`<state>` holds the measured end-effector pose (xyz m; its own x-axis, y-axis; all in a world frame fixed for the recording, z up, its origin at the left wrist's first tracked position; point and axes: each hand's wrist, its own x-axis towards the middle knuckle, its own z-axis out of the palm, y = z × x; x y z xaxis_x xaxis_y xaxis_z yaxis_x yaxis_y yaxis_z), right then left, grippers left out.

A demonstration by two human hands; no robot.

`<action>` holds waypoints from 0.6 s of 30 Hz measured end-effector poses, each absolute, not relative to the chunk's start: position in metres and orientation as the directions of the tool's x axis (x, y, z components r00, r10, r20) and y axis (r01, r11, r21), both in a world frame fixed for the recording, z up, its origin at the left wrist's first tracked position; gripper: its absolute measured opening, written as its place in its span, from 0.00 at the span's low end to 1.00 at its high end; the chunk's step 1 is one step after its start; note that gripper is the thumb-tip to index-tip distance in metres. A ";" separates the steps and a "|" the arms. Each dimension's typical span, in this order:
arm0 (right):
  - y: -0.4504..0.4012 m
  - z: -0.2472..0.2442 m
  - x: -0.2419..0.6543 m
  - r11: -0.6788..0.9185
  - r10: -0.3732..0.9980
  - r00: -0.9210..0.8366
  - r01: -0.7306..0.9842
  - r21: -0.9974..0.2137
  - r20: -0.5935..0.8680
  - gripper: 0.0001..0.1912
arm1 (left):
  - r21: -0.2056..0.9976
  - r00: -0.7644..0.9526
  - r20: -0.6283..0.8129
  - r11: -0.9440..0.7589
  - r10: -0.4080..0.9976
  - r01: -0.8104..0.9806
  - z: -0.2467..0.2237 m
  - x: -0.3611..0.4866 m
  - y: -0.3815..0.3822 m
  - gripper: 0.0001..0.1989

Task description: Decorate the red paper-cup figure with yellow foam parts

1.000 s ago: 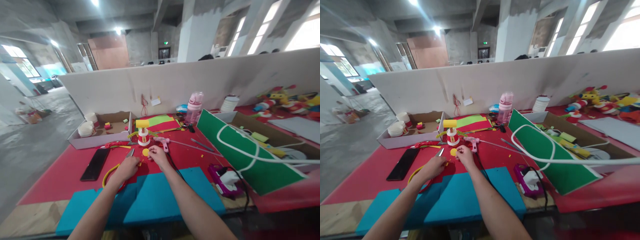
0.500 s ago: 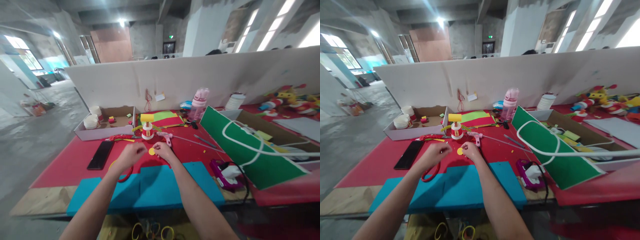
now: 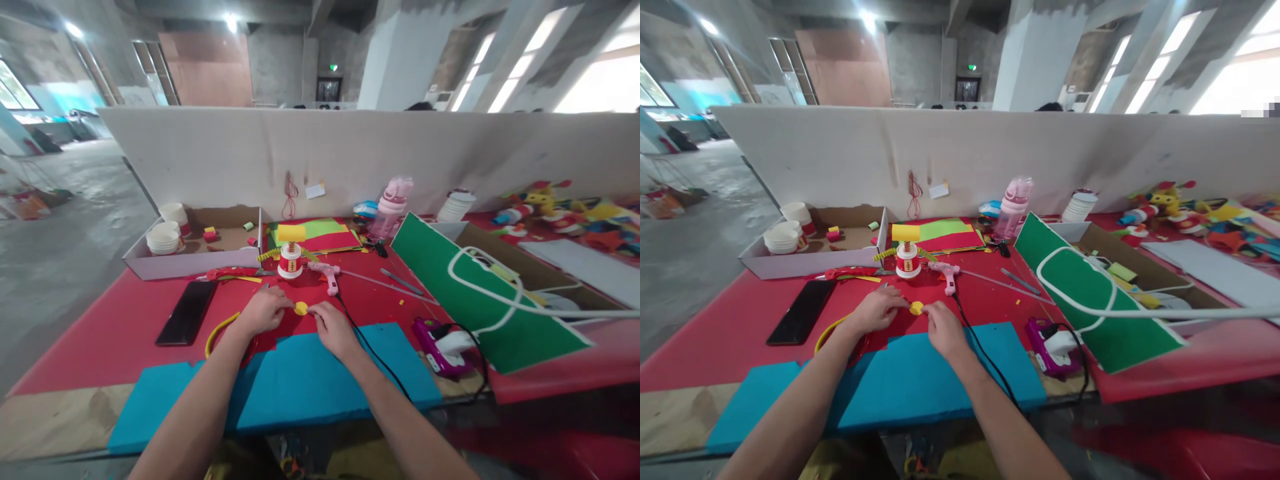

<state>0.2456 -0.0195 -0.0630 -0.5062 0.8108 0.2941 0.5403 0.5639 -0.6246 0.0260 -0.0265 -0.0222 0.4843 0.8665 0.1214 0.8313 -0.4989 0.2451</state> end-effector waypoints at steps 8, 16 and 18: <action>-0.021 -0.060 0.245 0.574 0.806 -0.552 0.641 -0.510 0.213 0.25 | 0.227 0.494 0.050 -0.492 0.868 0.840 -0.032 0.027 -0.023 0.26; -0.010 -0.043 0.270 0.545 0.829 -0.458 0.540 -0.641 0.319 0.15 | 0.227 0.431 0.031 -0.426 0.902 0.876 -0.032 0.026 -0.021 0.23; 0.005 -0.036 0.283 0.496 0.868 -0.367 0.591 -0.636 0.335 0.13 | 0.222 0.442 0.062 -0.444 0.895 0.868 -0.033 0.026 -0.020 0.22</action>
<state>0.2833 0.0050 -0.0361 -0.3669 0.8677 0.3354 0.5911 0.4959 -0.6361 0.0259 -0.0204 -0.0329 0.4416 0.8950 0.0623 0.8682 -0.4438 0.2220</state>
